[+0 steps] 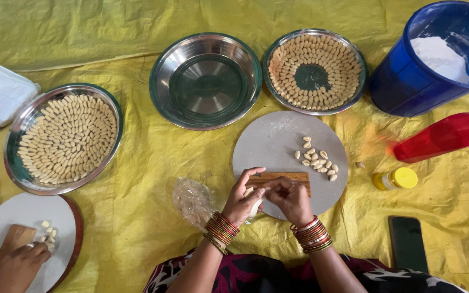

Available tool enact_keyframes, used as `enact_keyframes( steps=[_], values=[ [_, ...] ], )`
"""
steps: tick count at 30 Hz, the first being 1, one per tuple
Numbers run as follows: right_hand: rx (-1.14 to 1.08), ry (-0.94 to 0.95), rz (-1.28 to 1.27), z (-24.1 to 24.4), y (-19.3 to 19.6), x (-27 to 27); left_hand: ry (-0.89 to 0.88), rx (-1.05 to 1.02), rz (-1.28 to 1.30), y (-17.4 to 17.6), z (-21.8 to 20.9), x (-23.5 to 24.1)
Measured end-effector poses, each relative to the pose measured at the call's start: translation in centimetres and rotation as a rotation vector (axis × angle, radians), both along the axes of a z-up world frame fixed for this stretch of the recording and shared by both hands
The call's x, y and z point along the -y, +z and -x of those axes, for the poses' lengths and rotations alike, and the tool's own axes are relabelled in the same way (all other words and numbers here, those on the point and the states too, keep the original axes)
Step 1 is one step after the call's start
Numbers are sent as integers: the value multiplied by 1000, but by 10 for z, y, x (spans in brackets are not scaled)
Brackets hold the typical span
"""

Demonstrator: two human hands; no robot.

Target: The person sits on a yellow tarp and uses a wooden ridged tool to press patterns into small dough balls. They pick up dough from a metal tray, press it against the tool, and place the shaped pieces onto a grey board.

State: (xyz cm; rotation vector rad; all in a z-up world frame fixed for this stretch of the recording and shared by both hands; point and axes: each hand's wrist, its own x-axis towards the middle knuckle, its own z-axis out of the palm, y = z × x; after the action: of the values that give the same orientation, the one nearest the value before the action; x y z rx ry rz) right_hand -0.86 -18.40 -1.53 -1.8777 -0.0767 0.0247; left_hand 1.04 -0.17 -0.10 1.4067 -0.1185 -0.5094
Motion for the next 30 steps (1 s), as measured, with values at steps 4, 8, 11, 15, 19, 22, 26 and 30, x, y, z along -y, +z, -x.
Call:
enact_keyframes(
  steps=[4,8,11,15,19,22,26,30],
  values=[
    [-164,-324,4,-7,-14,14,16,-176,81,4,-3,-8],
    [-46,-315,-397,-12,-33,40,16,-135,-34,1,-7,-16],
    [-116,-309,-501,-11,-43,45,84,-6,-160,-13,-6,-16],
    [-178,-282,-750,-12,-39,46,214,-32,-348,-30,-8,-20],
    [-264,-281,-715,-12,-29,46,223,89,-805,-36,-16,-23],
    [-171,-256,-610,-12,-32,45,180,38,-989,-41,-15,-24],
    [-128,-285,-547,-13,-44,44,201,124,-948,-45,-12,-24],
    [-296,-399,-393,-15,-57,44,187,-53,-938,-44,-11,-21]
  ],
)
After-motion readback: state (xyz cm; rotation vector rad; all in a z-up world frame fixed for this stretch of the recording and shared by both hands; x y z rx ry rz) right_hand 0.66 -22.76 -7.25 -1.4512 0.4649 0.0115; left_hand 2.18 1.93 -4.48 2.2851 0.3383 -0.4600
